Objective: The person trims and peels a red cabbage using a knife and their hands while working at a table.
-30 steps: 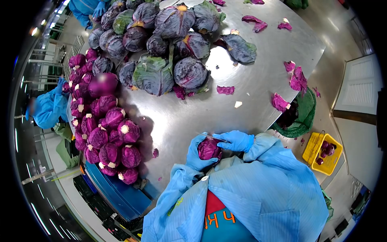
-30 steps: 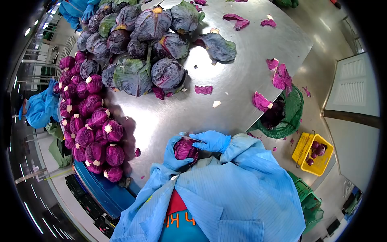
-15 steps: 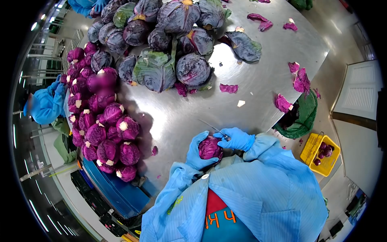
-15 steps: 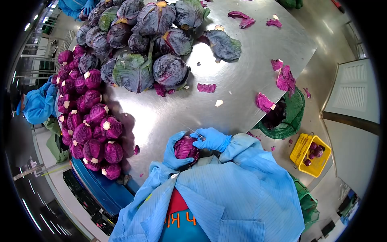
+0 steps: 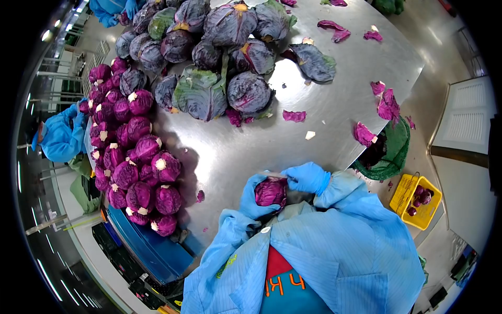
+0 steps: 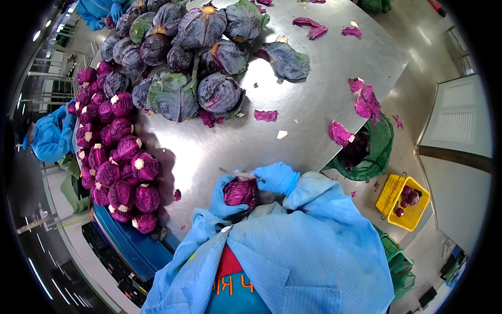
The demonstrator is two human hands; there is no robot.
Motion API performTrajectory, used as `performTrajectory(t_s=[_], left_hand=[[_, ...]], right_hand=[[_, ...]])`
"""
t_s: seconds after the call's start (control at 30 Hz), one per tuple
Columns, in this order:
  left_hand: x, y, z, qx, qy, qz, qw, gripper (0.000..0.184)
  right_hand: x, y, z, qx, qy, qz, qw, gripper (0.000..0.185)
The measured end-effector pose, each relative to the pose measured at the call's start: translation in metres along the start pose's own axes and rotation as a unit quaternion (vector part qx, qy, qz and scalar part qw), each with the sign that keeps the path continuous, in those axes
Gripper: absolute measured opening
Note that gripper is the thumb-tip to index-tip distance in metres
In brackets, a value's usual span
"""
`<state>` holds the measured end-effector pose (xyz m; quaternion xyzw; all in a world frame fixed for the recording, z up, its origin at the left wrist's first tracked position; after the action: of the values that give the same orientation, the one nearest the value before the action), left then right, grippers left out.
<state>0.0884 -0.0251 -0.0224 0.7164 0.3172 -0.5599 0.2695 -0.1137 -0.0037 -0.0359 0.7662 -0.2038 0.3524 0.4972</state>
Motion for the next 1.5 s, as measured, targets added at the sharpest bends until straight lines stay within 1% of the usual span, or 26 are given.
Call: performTrajectory(t_s=[0.07, 0.17, 0.2, 0.27, 0.3, 0.37, 0.4, 0.47, 0.5, 0.53, 0.57, 0.63, 0.67, 0.77, 0.8, 0.87, 0.9, 0.97, 1.07, 1.17, 1.2, 1.23, 1.33, 1.37, 1.43, 1.5], left_hand=[[0.011, 0.009, 0.0, 0.018, -0.042, 0.023, 0.999, 0.098], [0.009, 0.012, 0.004, 0.028, -0.031, -0.053, 0.998, 0.094], [0.012, 0.016, 0.004, 0.016, -0.049, -0.031, 0.998, 0.093], [0.019, 0.026, 0.007, -0.005, -0.086, 0.011, 0.996, 0.092], [0.021, 0.029, 0.009, -0.002, -0.064, 0.007, 0.998, 0.093], [0.024, 0.037, 0.01, 0.004, -0.017, -0.001, 1.0, 0.094], [0.026, 0.04, 0.011, 0.014, -0.01, -0.017, 1.0, 0.094], [0.014, 0.04, 0.018, 0.026, 0.067, -0.145, 0.987, 0.09], [0.008, 0.04, 0.021, 0.029, 0.105, -0.207, 0.972, 0.088], [0.003, 0.04, 0.022, 0.044, 0.097, -0.188, 0.976, 0.083], [-0.001, 0.041, 0.022, 0.025, 0.114, -0.16, 0.98, 0.083], [-0.011, 0.038, 0.019, -0.011, 0.152, -0.106, 0.983, 0.084], [-0.006, 0.038, 0.017, -0.038, 0.147, -0.056, 0.987, 0.082], [-0.01, 0.027, 0.021, -0.062, 0.179, -0.124, 0.974, 0.08], [0.008, 0.031, 0.019, -0.052, 0.202, -0.117, 0.971, 0.076], [0.018, 0.035, 0.024, -0.021, 0.163, -0.122, 0.979, 0.076], [0.016, 0.037, 0.027, -0.007, 0.143, -0.123, 0.982, 0.076], [0.015, 0.043, 0.034, 0.024, 0.174, -0.116, 0.978, 0.076], [0.003, 0.045, 0.038, 0.055, 0.199, -0.119, 0.971, 0.078], [-0.016, 0.041, 0.033, 0.093, 0.2, -0.097, 0.971, 0.08], [0.002, 0.044, 0.031, 0.108, 0.131, 0.01, 0.985, 0.081], [0.004, 0.043, 0.031, 0.097, 0.145, -0.006, 0.985, 0.081], [0.002, 0.038, 0.029, 0.056, 0.181, -0.068, 0.98, 0.081], [0.004, 0.038, 0.029, 0.056, 0.192, -0.092, 0.976, 0.079], [0.006, 0.038, 0.033, 0.059, 0.213, -0.14, 0.965, 0.075], [-0.01, 0.037, 0.043, 0.11, 0.227, -0.146, 0.957, 0.07]], right_hand=[[-0.017, -0.002, -0.003, -0.006, -0.031, -0.037, 0.999, 0.02], [-0.042, -0.001, -0.01, -0.139, -0.075, 0.045, 0.986, 0.023], [-0.046, 0.009, -0.013, -0.166, -0.102, 0.042, 0.98, 0.03], [-0.049, 0.036, -0.022, -0.235, -0.232, 0.034, 0.944, 0.035], [-0.051, 0.044, -0.027, -0.267, -0.295, 0.029, 0.917, 0.037], [-0.046, 0.038, -0.021, -0.284, -0.185, 0.142, 0.93, 0.043], [-0.041, 0.036, -0.017, -0.291, -0.129, 0.198, 0.927, 0.047], [0.002, 0.037, 0.001, -0.126, -0.067, 0.322, 0.936, 0.051], [0.014, 0.032, 0.01, -0.103, -0.036, 0.283, 0.953, 0.051], [0.025, 0.026, 0.019, -0.079, -0.002, 0.244, 0.966, 0.051], [0.032, 0.021, 0.025, -0.055, 0.032, 0.205, 0.977, 0.051], [0.021, 0.008, 0.032, -0.051, 0.025, 0.249, 0.967, 0.048], [0.016, 0.003, 0.034, -0.048, 0.02, 0.27, 0.961, 0.046], [0.019, 0.01, 0.035, -0.093, 0.087, 0.098, 0.987, 0.047], [0.019, 0.012, 0.034, -0.1, 0.1, 0.059, 0.988, 0.046], [0.023, 0.015, 0.034, -0.113, 0.128, -0.018, 0.985, 0.043], [0.025, 0.016, 0.035, -0.105, 0.122, -0.07, 0.984, 0.036], [0.031, 0.016, 0.039, -0.092, 0.111, -0.169, 0.975, 0.026], [0.033, 0.021, 0.038, -0.198, 0.208, -0.162, 0.944, 0.021], [-0.017, 0.022, 0.057, -0.239, 0.174, -0.137, 0.946, 0.02], [-0.036, 0.039, 0.067, -0.211, 0.076, -0.172, 0.959, 0.022], [-0.048, 0.057, 0.072, -0.179, -0.022, -0.207, 0.962, 0.026], [-0.03, 0.107, 0.053, -0.264, -0.158, -0.049, 0.95, 0.036], [-0.025, 0.1, 0.054, -0.228, -0.091, -0.029, 0.969, 0.04], [-0.007, 0.078, 0.043, -0.152, 0.042, 0.012, 0.987, 0.048], [0.024, 0.054, 0.037, -0.019, 0.081, 0.177, 0.981, 0.053]])
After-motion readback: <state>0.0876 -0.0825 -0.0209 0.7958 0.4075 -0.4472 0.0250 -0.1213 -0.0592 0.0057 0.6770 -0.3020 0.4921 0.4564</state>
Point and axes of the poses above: each hand's wrist, its own z-axis towards the middle knuckle, its own y-axis out of the back of the hand, x = y × z, the point moved 4 cm from there along z, towards the middle knuckle
